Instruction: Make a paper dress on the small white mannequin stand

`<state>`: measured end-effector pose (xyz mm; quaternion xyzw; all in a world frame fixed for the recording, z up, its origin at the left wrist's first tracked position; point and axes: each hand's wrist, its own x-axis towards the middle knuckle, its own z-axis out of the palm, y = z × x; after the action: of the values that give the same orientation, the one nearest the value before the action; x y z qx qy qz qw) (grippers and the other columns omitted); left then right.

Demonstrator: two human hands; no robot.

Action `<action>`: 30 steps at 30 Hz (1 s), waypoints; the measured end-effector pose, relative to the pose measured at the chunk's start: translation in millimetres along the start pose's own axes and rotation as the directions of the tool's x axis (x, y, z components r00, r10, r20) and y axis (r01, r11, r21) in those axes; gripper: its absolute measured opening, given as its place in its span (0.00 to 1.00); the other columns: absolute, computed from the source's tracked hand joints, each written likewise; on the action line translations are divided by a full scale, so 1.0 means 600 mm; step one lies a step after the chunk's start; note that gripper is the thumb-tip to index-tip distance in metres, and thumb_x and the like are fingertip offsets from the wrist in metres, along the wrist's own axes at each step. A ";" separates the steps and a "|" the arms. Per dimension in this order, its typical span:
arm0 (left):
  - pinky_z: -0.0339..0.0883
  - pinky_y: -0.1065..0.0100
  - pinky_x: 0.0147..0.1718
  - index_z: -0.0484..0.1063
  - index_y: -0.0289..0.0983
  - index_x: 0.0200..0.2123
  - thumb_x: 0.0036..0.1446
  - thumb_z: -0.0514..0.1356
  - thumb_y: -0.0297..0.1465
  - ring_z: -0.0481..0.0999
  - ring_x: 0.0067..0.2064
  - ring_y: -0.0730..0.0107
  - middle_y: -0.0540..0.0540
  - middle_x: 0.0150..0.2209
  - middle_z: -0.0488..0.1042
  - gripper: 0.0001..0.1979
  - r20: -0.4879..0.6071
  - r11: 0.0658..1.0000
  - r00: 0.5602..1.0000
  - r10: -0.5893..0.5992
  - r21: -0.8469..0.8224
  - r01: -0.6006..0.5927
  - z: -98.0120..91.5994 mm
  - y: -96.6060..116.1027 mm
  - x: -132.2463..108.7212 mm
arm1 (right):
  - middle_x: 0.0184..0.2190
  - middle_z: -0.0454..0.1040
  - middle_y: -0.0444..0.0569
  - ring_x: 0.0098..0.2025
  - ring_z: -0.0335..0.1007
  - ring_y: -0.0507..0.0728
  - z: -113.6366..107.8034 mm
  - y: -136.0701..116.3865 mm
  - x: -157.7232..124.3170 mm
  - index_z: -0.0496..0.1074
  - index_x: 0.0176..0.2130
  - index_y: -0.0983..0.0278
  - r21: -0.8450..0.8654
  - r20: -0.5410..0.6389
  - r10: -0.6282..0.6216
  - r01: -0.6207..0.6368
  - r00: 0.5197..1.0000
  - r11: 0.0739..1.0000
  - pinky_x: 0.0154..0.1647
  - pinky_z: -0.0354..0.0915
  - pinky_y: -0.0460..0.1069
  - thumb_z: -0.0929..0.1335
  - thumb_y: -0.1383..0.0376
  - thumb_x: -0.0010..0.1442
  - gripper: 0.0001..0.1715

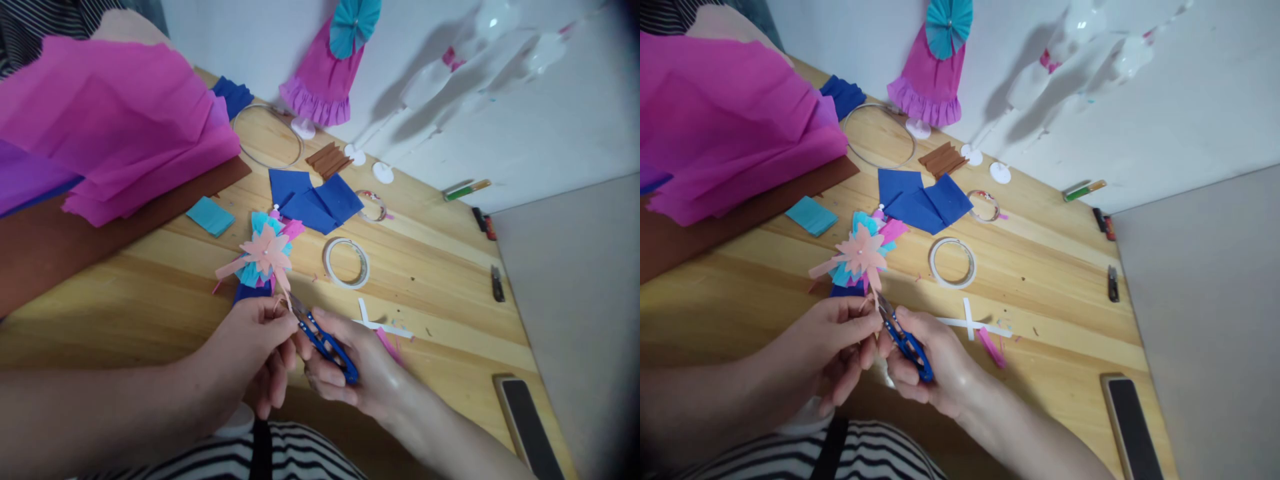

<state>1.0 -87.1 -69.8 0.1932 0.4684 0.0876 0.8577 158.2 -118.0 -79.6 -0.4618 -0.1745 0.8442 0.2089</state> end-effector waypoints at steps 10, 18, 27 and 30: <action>0.52 0.80 0.05 0.65 0.35 0.21 0.58 0.51 0.35 0.60 0.09 0.80 0.54 0.15 0.63 0.16 0.030 0.999 0.999 0.028 -0.022 -0.027 -0.005 -0.004 0.002 | 0.10 0.52 0.34 0.12 0.38 0.43 0.012 0.009 -0.007 0.65 0.26 0.65 0.096 -0.045 -0.096 0.100 0.994 0.990 0.13 0.35 0.43 0.62 0.48 0.60 0.25; 0.51 0.80 0.05 0.65 0.35 0.21 0.54 0.55 0.36 0.60 0.09 0.81 0.54 0.15 0.64 0.13 0.050 0.997 0.997 0.058 -0.057 -0.055 -0.006 -0.007 0.002 | 0.12 0.51 0.34 0.13 0.37 0.44 0.014 0.024 -0.005 0.65 0.26 0.65 0.069 -0.151 -0.181 0.193 0.972 0.979 0.13 0.35 0.43 0.64 0.50 0.60 0.22; 0.49 0.79 0.06 0.61 0.36 0.21 0.51 0.58 0.40 0.60 0.09 0.80 0.54 0.16 0.65 0.15 0.023 0.997 0.998 0.055 -0.055 -0.054 -0.008 -0.011 0.006 | 0.13 0.49 0.33 0.14 0.38 0.43 -0.004 0.042 -0.012 0.66 0.27 0.65 -0.023 -0.209 -0.418 0.422 0.884 0.906 0.14 0.37 0.42 0.69 0.51 0.58 0.20; 0.50 0.79 0.06 0.63 0.36 0.21 0.53 0.57 0.40 0.60 0.09 0.80 0.54 0.15 0.64 0.15 0.042 0.997 0.997 0.059 -0.056 -0.057 -0.008 -0.011 0.006 | 0.12 0.50 0.33 0.13 0.38 0.43 0.000 0.033 -0.015 0.67 0.28 0.66 -0.031 -0.153 -0.359 0.358 0.921 0.933 0.13 0.36 0.43 0.67 0.49 0.58 0.23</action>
<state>-1.6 -90.5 -77.4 0.1849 0.4412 0.1210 0.8698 158.7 -139.2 -83.0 -0.4869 -0.2400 0.7528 0.3723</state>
